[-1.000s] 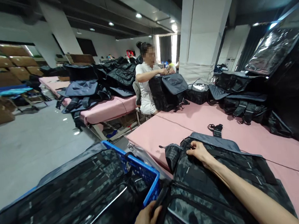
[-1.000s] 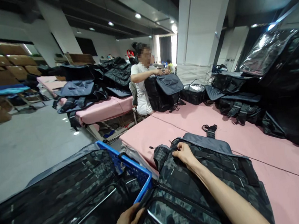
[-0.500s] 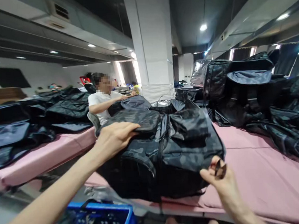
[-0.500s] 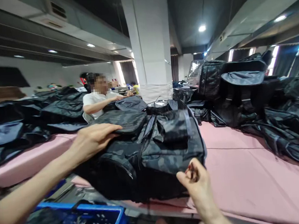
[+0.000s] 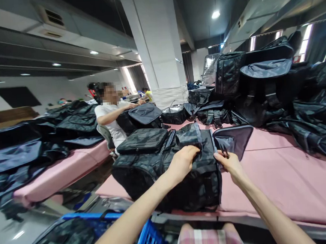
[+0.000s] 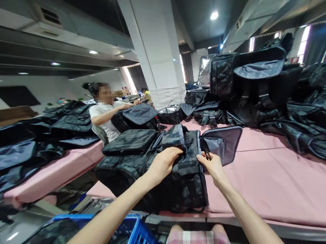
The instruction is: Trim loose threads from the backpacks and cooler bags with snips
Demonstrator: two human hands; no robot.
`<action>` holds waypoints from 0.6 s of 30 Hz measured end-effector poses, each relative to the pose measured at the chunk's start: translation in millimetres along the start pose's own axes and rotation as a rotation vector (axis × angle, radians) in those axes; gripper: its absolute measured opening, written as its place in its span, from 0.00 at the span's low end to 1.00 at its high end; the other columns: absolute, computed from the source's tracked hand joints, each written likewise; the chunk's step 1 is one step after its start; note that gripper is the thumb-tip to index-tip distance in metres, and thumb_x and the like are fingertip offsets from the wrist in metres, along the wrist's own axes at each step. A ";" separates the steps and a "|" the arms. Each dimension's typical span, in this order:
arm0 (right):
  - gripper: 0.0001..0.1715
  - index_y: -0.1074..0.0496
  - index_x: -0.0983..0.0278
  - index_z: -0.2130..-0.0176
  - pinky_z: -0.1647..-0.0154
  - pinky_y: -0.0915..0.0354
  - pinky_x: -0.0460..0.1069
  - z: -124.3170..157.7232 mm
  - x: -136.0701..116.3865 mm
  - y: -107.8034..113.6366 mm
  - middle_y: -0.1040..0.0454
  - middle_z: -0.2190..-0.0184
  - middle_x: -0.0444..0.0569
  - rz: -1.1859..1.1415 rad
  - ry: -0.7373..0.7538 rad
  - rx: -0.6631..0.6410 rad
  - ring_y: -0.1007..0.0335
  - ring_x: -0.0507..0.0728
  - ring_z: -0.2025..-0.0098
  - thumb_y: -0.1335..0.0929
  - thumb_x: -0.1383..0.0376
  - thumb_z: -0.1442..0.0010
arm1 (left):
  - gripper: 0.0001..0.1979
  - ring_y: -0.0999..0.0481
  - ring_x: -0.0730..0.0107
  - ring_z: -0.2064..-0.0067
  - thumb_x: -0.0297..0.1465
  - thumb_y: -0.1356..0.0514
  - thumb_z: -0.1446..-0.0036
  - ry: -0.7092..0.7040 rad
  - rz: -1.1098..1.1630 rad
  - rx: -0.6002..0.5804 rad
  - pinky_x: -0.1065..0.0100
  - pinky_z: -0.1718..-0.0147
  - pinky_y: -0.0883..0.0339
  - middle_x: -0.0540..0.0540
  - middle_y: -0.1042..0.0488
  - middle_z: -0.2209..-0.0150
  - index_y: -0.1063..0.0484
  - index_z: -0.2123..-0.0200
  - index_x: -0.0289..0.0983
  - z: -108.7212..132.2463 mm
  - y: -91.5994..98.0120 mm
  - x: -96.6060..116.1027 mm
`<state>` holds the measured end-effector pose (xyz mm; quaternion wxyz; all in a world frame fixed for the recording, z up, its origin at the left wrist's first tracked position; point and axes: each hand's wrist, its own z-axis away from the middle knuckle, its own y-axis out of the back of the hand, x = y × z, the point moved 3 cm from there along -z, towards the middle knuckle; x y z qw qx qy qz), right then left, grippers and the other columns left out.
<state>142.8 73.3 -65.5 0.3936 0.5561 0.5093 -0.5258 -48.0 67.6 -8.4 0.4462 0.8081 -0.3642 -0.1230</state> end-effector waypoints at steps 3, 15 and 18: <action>0.28 0.27 0.69 0.63 0.82 0.48 0.44 -0.9 4.0 -12.1 0.32 0.79 0.44 -0.075 -0.023 -0.120 0.43 0.49 0.80 0.28 0.53 0.59 | 0.19 0.28 0.67 0.56 0.17 0.51 0.48 0.115 0.111 0.041 0.65 0.54 0.34 0.42 0.27 0.57 0.29 0.57 0.36 -20.6 -7.9 -14.3; 0.24 0.29 0.67 0.65 0.77 0.44 0.46 2.3 5.5 -0.6 0.33 0.79 0.43 0.156 0.056 -0.130 0.40 0.50 0.78 0.30 0.52 0.56 | 0.08 0.27 0.70 0.66 0.26 0.46 0.46 0.239 0.125 -0.074 0.72 0.64 0.37 0.48 0.25 0.69 0.26 0.70 0.37 -27.7 -17.8 -14.9; 0.23 0.31 0.62 0.57 0.66 0.39 0.49 3.0 -17.2 4.1 0.27 0.65 0.48 0.622 0.384 -0.032 0.32 0.56 0.65 0.32 0.53 0.50 | 0.10 0.28 0.71 0.69 0.26 0.48 0.45 0.305 0.195 -0.027 0.73 0.66 0.38 0.49 0.25 0.72 0.27 0.71 0.37 -25.5 -13.1 -16.3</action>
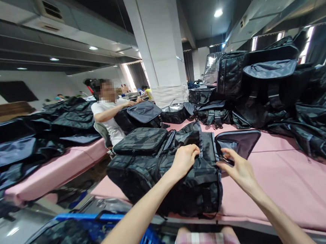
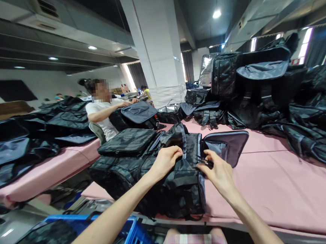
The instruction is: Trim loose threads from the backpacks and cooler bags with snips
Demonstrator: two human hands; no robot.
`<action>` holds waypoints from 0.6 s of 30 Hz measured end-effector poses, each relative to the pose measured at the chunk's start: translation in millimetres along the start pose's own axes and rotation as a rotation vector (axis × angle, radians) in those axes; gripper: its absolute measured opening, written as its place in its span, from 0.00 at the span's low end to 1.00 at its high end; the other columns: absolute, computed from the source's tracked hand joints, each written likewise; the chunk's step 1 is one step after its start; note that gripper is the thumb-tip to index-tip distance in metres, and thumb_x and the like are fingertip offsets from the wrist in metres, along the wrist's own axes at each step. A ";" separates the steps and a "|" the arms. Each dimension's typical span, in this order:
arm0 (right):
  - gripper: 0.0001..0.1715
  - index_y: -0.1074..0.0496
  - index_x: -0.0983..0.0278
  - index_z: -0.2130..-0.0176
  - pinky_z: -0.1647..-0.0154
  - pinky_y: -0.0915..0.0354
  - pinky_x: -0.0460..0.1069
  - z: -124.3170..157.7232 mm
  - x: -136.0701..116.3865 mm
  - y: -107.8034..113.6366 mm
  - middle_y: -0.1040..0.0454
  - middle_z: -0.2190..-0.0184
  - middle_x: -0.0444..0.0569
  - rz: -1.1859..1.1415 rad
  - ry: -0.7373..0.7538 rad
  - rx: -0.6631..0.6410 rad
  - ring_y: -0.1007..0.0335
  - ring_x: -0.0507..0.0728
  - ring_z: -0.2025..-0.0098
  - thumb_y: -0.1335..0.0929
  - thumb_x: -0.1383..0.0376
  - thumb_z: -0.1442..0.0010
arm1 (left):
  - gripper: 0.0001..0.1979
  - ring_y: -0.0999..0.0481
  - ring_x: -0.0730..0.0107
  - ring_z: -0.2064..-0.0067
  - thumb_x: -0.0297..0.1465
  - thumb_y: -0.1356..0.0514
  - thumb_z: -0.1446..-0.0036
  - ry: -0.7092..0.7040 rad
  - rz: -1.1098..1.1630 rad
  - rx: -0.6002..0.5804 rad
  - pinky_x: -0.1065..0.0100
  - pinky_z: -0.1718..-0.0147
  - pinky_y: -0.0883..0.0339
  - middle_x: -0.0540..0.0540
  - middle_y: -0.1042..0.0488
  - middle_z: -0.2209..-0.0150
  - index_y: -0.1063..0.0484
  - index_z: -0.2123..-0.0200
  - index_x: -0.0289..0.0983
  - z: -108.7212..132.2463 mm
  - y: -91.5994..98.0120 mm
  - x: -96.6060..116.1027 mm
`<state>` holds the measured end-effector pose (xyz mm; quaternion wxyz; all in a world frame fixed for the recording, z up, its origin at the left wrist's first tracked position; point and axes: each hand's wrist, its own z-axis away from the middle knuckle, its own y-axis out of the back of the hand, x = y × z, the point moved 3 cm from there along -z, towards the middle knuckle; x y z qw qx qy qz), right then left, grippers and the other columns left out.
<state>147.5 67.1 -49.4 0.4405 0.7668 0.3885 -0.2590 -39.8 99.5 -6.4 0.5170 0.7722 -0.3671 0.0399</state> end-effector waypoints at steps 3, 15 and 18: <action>0.15 0.33 0.63 0.56 0.64 0.40 0.49 -3.1 -26.9 4.8 0.28 0.62 0.51 0.413 0.312 0.068 0.32 0.57 0.62 0.36 0.59 0.42 | 0.10 0.28 0.72 0.70 0.26 0.49 0.44 0.038 0.041 0.043 0.74 0.68 0.40 0.50 0.26 0.72 0.29 0.73 0.37 2.5 3.3 2.5; 0.10 0.30 0.64 0.65 0.69 0.48 0.47 -5.2 -48.2 -9.5 0.29 0.70 0.47 0.709 0.565 0.083 0.36 0.53 0.70 0.39 0.64 0.38 | 0.09 0.29 0.72 0.70 0.26 0.49 0.43 0.010 0.050 0.071 0.73 0.68 0.41 0.50 0.26 0.71 0.31 0.72 0.37 7.6 2.8 2.1; 0.11 0.30 0.64 0.66 0.70 0.49 0.47 -5.0 -49.5 -10.2 0.30 0.71 0.47 0.728 0.571 0.101 0.36 0.53 0.70 0.39 0.64 0.37 | 0.09 0.29 0.72 0.69 0.26 0.49 0.43 -0.003 0.050 0.072 0.73 0.67 0.41 0.50 0.26 0.71 0.31 0.72 0.37 6.8 1.6 1.6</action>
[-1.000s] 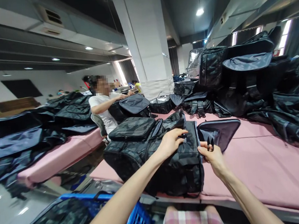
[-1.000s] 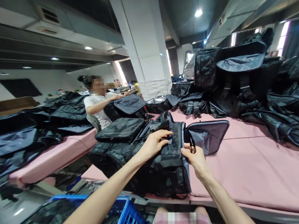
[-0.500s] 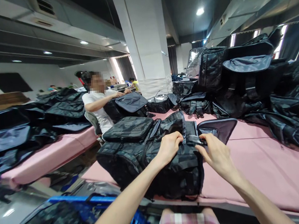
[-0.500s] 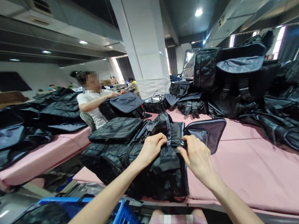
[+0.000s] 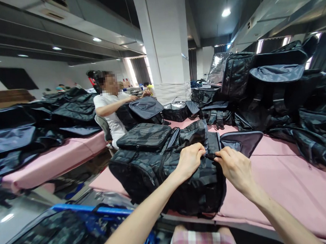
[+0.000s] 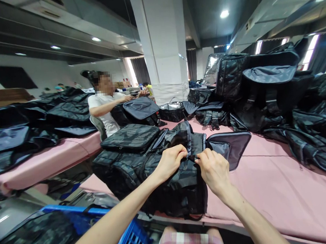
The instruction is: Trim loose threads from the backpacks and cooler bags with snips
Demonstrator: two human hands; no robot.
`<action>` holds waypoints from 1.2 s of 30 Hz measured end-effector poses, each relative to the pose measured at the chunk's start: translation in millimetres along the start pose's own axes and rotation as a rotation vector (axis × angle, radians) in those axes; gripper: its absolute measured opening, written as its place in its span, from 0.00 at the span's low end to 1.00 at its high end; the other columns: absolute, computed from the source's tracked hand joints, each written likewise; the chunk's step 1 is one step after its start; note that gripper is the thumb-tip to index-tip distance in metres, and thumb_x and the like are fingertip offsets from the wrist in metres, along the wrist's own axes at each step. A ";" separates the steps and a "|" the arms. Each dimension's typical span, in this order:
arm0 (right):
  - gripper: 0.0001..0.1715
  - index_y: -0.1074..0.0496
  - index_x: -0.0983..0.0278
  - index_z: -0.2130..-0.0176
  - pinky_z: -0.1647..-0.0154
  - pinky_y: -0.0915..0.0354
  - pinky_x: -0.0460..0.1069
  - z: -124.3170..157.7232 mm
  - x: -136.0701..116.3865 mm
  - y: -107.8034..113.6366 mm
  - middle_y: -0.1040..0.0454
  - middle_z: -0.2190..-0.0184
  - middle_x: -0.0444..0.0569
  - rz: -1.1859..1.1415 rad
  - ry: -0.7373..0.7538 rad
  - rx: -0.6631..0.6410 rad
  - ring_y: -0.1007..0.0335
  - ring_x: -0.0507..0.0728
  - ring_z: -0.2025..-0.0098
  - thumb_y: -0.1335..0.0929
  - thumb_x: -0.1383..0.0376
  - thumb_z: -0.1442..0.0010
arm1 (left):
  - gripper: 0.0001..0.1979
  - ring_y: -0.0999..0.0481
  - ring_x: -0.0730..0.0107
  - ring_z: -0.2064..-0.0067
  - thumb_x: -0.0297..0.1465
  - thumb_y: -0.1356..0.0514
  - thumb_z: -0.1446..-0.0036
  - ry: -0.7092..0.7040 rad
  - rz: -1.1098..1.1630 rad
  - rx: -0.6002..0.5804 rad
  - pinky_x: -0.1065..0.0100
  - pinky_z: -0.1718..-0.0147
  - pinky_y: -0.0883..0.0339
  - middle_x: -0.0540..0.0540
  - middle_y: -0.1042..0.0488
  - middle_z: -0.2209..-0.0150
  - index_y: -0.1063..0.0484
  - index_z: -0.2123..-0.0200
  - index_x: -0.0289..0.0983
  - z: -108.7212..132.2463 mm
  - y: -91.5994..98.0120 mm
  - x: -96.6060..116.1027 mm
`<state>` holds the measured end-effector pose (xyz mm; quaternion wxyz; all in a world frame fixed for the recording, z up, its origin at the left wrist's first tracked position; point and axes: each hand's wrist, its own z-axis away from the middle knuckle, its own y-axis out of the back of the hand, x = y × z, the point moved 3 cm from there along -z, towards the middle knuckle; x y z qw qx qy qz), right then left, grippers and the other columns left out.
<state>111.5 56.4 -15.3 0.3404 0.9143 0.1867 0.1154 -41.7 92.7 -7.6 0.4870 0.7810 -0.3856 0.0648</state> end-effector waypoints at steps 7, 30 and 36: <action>0.13 0.29 0.64 0.68 0.70 0.47 0.46 2.4 2.7 0.0 0.29 0.72 0.47 -0.102 -0.035 0.030 0.35 0.52 0.71 0.40 0.64 0.37 | 0.09 0.29 0.73 0.69 0.25 0.49 0.43 -0.007 -0.004 0.012 0.73 0.68 0.40 0.50 0.26 0.70 0.30 0.71 0.36 5.9 2.6 1.2; 0.22 0.36 0.65 0.80 0.80 0.47 0.45 33.4 28.9 -59.0 0.37 0.83 0.41 -1.139 -0.768 -0.177 0.43 0.50 0.80 0.33 0.49 0.54 | 0.14 0.38 0.73 0.76 0.22 0.49 0.42 -0.728 -0.596 0.275 0.68 0.67 0.41 0.51 0.37 0.82 0.36 0.79 0.34 51.9 12.3 -1.8; 0.22 0.31 0.61 0.57 0.69 0.40 0.47 25.9 24.4 -3.8 0.26 0.64 0.47 -0.473 -0.448 -0.066 0.29 0.56 0.64 0.34 0.51 0.48 | 0.13 0.40 0.73 0.75 0.22 0.49 0.42 -0.784 -0.617 0.333 0.68 0.69 0.42 0.51 0.39 0.82 0.34 0.78 0.33 56.4 11.2 10.3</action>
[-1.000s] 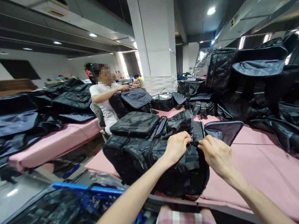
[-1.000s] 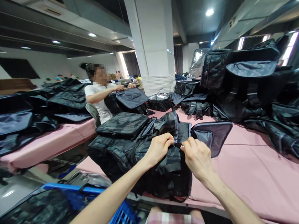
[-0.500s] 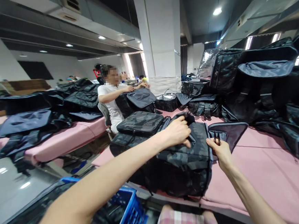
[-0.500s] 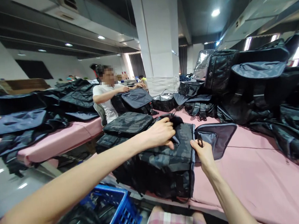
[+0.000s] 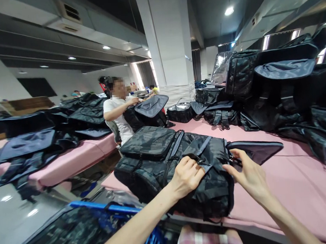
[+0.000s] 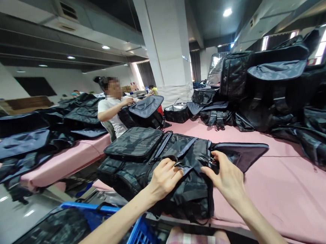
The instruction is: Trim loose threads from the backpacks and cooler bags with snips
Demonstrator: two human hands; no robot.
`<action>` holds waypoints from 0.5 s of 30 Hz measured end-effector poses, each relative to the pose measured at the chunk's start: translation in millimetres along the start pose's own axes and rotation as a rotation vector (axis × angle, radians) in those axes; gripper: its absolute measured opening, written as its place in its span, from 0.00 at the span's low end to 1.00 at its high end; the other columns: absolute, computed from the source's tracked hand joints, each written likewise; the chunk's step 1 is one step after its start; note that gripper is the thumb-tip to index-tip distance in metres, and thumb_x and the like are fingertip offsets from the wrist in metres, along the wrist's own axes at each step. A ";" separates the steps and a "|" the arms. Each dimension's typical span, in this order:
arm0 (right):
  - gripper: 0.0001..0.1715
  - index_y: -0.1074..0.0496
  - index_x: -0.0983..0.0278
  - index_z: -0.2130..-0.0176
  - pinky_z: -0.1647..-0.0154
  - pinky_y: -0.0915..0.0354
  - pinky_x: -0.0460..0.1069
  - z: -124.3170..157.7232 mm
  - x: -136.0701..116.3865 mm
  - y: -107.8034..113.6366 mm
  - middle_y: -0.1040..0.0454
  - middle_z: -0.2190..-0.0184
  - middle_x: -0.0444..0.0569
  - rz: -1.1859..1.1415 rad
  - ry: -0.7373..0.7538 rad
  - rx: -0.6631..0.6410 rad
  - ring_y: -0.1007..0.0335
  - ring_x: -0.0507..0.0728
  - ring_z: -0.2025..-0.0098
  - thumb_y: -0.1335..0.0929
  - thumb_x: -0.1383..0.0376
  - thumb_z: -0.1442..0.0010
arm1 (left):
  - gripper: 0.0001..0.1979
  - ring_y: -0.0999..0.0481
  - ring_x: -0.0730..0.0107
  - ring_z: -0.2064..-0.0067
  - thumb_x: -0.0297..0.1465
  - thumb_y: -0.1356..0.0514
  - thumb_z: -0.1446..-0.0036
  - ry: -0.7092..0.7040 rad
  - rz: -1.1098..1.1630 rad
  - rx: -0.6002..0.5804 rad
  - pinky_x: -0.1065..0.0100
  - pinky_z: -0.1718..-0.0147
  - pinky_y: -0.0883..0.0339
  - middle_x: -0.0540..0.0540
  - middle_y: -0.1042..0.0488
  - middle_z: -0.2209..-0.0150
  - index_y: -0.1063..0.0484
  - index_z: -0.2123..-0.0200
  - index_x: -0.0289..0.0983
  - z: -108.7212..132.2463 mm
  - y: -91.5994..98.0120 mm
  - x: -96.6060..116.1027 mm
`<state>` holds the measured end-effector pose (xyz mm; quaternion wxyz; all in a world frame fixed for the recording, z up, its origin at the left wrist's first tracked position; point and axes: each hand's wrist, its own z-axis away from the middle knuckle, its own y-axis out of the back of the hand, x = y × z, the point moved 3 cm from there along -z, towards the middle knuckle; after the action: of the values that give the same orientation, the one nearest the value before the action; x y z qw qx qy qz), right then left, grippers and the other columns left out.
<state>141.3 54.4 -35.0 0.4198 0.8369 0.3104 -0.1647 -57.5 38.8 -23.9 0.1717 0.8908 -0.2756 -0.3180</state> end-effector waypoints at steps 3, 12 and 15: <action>0.15 0.30 0.61 0.63 0.72 0.42 0.46 -0.6 -27.0 6.0 0.25 0.66 0.46 0.172 0.191 -0.009 0.29 0.54 0.67 0.38 0.55 0.41 | 0.13 0.40 0.72 0.75 0.22 0.48 0.43 -0.017 -0.025 0.004 0.68 0.69 0.43 0.50 0.39 0.82 0.34 0.79 0.34 0.8 0.6 0.2; 0.11 0.27 0.61 0.70 0.75 0.49 0.46 -10.4 -42.7 -9.3 0.25 0.72 0.44 0.297 0.288 -0.113 0.29 0.52 0.72 0.36 0.59 0.42 | 0.14 0.40 0.73 0.75 0.21 0.50 0.42 -0.035 -0.046 0.006 0.67 0.71 0.45 0.50 0.39 0.82 0.36 0.79 0.34 2.3 0.5 2.3; 0.13 0.27 0.60 0.71 0.75 0.48 0.45 -10.5 -38.3 -6.3 0.24 0.72 0.44 0.232 0.272 -0.104 0.29 0.52 0.71 0.37 0.58 0.41 | 0.14 0.40 0.72 0.75 0.21 0.50 0.43 -0.027 -0.054 -0.012 0.68 0.71 0.45 0.50 0.39 0.82 0.35 0.79 0.34 2.1 1.4 2.1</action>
<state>108.4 51.1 -12.0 0.4329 0.8587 0.2738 0.0156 -58.0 36.2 -25.7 0.1646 0.8925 -0.2519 -0.3359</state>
